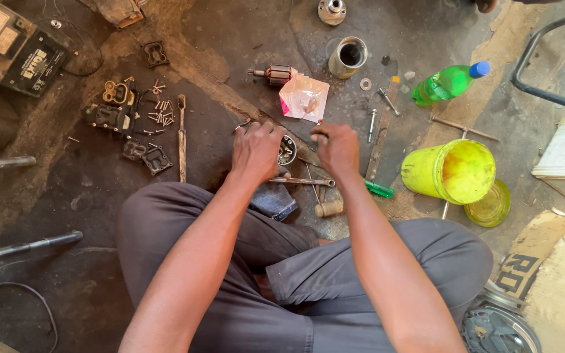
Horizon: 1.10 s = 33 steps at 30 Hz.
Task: The person sits on the workshop floor and works on a small electric motor, using a screwdriver on the motor housing and fitting small components into it by hand. They handle screws and small fittings one at a time and finish by using pliers on a part.
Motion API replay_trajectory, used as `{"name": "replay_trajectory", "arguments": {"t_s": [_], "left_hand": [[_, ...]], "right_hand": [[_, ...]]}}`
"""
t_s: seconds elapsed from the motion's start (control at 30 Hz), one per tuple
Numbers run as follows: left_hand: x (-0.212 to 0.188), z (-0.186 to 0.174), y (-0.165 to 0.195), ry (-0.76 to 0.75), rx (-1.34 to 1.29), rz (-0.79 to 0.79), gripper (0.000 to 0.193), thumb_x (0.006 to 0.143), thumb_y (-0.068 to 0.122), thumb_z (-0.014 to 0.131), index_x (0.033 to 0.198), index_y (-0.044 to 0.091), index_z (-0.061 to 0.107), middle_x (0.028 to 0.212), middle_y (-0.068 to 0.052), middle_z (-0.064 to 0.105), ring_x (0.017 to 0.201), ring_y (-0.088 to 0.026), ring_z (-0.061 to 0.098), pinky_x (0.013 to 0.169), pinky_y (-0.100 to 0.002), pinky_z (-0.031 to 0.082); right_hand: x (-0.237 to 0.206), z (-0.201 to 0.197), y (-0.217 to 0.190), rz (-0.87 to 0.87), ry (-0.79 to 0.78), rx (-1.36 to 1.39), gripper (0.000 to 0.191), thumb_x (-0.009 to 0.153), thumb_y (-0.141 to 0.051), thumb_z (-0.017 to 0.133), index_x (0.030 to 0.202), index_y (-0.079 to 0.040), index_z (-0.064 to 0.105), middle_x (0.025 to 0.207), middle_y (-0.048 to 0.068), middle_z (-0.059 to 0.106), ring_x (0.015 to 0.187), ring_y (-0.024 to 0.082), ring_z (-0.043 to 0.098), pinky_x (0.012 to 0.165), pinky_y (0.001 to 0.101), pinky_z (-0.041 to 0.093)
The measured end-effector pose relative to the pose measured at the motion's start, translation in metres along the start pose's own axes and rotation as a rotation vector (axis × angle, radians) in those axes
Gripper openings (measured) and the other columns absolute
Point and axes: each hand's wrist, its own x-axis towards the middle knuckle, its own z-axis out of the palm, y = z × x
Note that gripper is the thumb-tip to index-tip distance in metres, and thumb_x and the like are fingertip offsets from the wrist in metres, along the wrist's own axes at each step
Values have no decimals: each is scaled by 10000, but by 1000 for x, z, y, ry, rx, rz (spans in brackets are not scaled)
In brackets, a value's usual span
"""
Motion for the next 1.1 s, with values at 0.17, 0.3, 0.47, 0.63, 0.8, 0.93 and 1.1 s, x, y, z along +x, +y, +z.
{"name": "replay_trajectory", "arguments": {"t_s": [0.17,0.3,0.47,0.63,0.8,0.93,1.1], "left_hand": [[2,-1,0,-82,8,-54,800,490,466,990,1140,112,686,1119,-104,685,1132,-319,631,951,-541,456],[2,-5,-1,-75,-25,-106,864,524,490,973,1225,92,662,1150,-130,668,1133,-337,628,940,-547,460],[6,-18,3,-95,-105,-191,838,569,556,943,1208,87,671,1202,-151,641,1169,-349,603,951,-554,450],[34,-33,3,170,-353,-351,673,764,569,848,1159,47,689,1152,-187,652,1128,-379,631,926,-505,506],[74,-26,7,96,-275,-434,530,793,501,830,1027,41,708,1072,-184,683,1016,-398,676,843,-509,538],[86,-21,11,312,-259,-305,176,845,218,739,1001,141,765,1041,-140,731,983,-371,712,831,-497,561],[79,-35,16,117,-397,-285,200,807,264,783,976,159,764,922,-174,733,899,-403,697,778,-513,547]], "right_hand": [[3,8,-14,-93,1,-158,169,811,-33,722,898,-146,812,937,104,727,947,343,630,851,451,530],[6,11,-19,-70,11,-170,182,804,-40,748,926,-157,814,942,101,709,948,339,626,837,450,526],[8,7,-13,70,127,34,262,770,-9,778,1010,-112,801,975,100,735,930,296,670,846,401,533],[19,1,-3,372,217,203,226,806,-63,816,1029,-90,790,833,60,752,708,150,679,691,304,529],[18,1,2,452,232,271,237,809,-77,819,1045,-72,794,803,4,729,664,71,592,639,264,495],[21,-7,10,494,254,354,270,823,-90,790,1092,-64,784,846,-5,739,691,65,583,655,256,498],[27,-33,-5,251,334,418,404,802,-108,803,1191,-39,724,1016,52,736,853,114,649,778,287,533]]}}
